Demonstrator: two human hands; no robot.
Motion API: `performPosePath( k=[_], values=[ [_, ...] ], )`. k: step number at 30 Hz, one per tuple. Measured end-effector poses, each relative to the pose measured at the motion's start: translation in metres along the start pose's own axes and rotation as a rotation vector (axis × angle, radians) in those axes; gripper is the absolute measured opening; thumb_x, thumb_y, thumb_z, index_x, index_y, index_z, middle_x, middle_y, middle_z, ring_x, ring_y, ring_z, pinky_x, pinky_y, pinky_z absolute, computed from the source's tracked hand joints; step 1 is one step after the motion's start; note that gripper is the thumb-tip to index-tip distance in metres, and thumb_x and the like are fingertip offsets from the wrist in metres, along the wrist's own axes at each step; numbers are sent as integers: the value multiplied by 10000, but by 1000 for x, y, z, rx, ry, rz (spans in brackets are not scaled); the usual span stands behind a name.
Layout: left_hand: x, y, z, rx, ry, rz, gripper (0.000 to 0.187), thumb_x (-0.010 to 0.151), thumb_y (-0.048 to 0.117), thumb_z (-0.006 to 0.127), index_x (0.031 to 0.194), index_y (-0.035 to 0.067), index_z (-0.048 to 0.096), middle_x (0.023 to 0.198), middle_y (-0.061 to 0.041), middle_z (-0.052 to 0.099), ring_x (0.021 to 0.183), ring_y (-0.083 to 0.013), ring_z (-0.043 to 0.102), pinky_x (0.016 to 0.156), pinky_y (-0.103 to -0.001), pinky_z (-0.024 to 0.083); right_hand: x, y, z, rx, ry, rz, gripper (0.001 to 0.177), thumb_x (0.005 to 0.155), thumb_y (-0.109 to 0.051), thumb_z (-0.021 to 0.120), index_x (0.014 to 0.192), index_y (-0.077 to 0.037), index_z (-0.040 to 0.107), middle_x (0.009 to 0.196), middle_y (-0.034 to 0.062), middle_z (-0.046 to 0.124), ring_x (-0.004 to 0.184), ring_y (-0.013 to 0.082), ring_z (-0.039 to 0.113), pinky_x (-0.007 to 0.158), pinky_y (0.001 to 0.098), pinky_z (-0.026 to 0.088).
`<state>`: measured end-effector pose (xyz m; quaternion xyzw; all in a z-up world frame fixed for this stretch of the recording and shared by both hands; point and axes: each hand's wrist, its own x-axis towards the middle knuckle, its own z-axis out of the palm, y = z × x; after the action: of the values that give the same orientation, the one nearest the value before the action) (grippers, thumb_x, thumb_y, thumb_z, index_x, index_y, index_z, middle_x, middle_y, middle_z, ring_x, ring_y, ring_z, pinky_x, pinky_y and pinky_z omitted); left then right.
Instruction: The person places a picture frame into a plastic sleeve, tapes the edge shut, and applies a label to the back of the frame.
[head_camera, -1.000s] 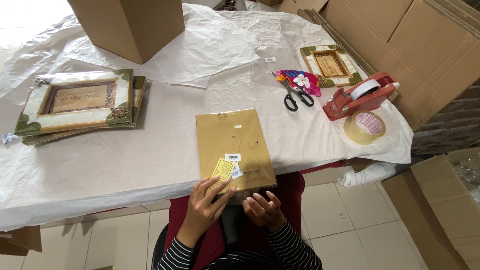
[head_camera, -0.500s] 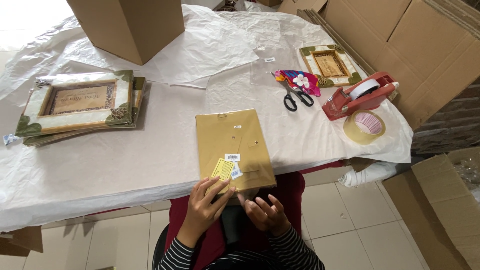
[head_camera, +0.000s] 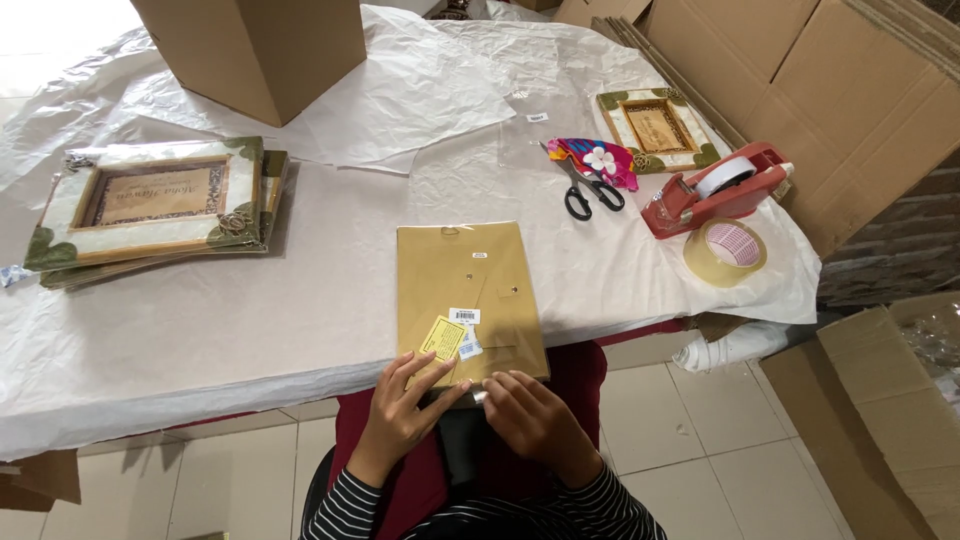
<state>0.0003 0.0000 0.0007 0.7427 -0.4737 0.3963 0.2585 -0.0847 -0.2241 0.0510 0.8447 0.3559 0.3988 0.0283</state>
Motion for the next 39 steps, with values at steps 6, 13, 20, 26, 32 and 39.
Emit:
performPosePath(
  k=[6,13,20,26,32,39],
  values=[
    [-4,1,5,-31,28,-31,328,987,160,716,1297,261,682,1380,-67,629,1253,-325,608,1044,-530,506,10,7,-1,196,23,107,81,956,19,718,977,2,642,1007,154,696,900,275,692,786,391,603],
    [-1,7,9,-45,95,-80,315,913,169,809,1201,263,722,1284,-41,667,1207,-312,619,1025,-538,503,20,13,2,285,51,222,96,992,-5,637,926,-51,585,845,87,627,700,238,560,676,370,513],
    [1,12,10,-54,102,-117,387,847,228,894,1193,256,723,1247,-32,668,1216,-299,600,1023,-537,501,20,15,10,323,38,276,90,1004,-52,631,932,-52,576,839,80,618,719,235,528,681,383,474],
    [0,17,15,-79,138,-156,322,842,191,888,1129,228,749,1229,-20,671,1179,-267,605,1050,-550,484,21,18,11,418,-25,375,59,1007,-96,631,980,-58,593,961,100,636,815,248,564,772,388,462],
    [-2,19,19,-59,148,-186,287,834,167,887,1088,213,761,1219,-20,681,1176,-268,606,1030,-542,496,21,21,20,472,-47,509,118,957,-176,710,938,-90,631,941,53,647,865,222,604,809,374,447],
    [-2,19,19,-52,149,-182,324,828,169,899,1115,219,756,1232,-24,679,1174,-259,609,1027,-534,506,13,19,32,422,-11,745,450,886,-274,790,1254,-140,568,977,21,660,887,189,643,881,383,469]
  ],
)
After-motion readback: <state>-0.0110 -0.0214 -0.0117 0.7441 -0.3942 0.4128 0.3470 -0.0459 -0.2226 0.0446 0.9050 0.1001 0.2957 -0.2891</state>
